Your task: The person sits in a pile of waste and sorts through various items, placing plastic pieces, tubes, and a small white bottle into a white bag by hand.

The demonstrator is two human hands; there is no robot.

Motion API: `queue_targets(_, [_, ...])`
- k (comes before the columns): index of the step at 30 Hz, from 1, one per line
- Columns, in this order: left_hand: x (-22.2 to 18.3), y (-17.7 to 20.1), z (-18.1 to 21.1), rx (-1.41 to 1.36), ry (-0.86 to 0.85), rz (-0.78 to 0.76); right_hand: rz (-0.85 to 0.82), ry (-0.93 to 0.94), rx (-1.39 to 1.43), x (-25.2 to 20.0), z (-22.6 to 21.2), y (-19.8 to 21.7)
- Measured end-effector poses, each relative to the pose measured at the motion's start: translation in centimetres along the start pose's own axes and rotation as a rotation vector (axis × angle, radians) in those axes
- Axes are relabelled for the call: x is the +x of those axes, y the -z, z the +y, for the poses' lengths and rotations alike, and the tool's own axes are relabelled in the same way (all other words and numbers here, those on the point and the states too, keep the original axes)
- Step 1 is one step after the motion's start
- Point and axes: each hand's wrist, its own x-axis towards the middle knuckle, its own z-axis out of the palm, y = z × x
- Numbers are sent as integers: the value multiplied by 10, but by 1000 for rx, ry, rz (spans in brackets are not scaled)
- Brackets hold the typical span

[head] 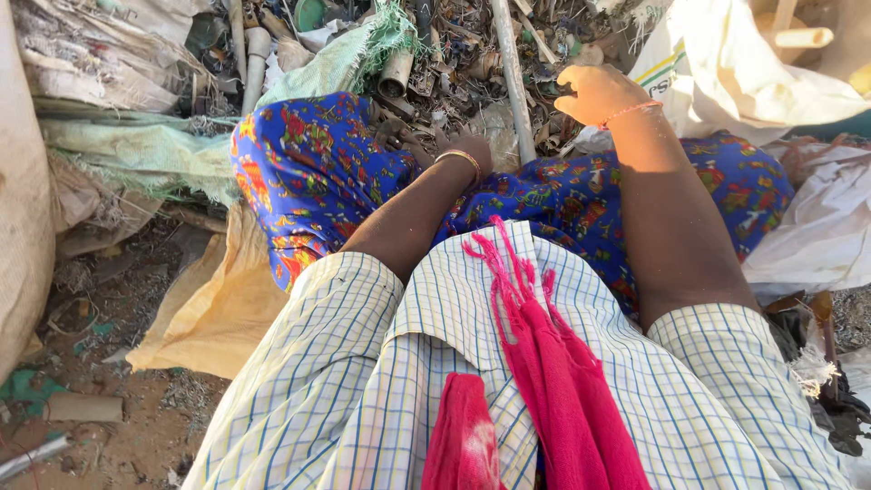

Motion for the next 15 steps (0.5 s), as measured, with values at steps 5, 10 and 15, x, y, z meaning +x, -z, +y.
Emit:
queue_targets(5, [-42,-17,35,82,-76,97,24,-45,44,-37,-11,-2])
queue_targets(10, [-54,-34,59,89,-103,140,59,156,-73,-39,5,-18])
queue_targets(15, [-53,-36,61,139,-105,182,11,-10,-118,-47,23,-19])
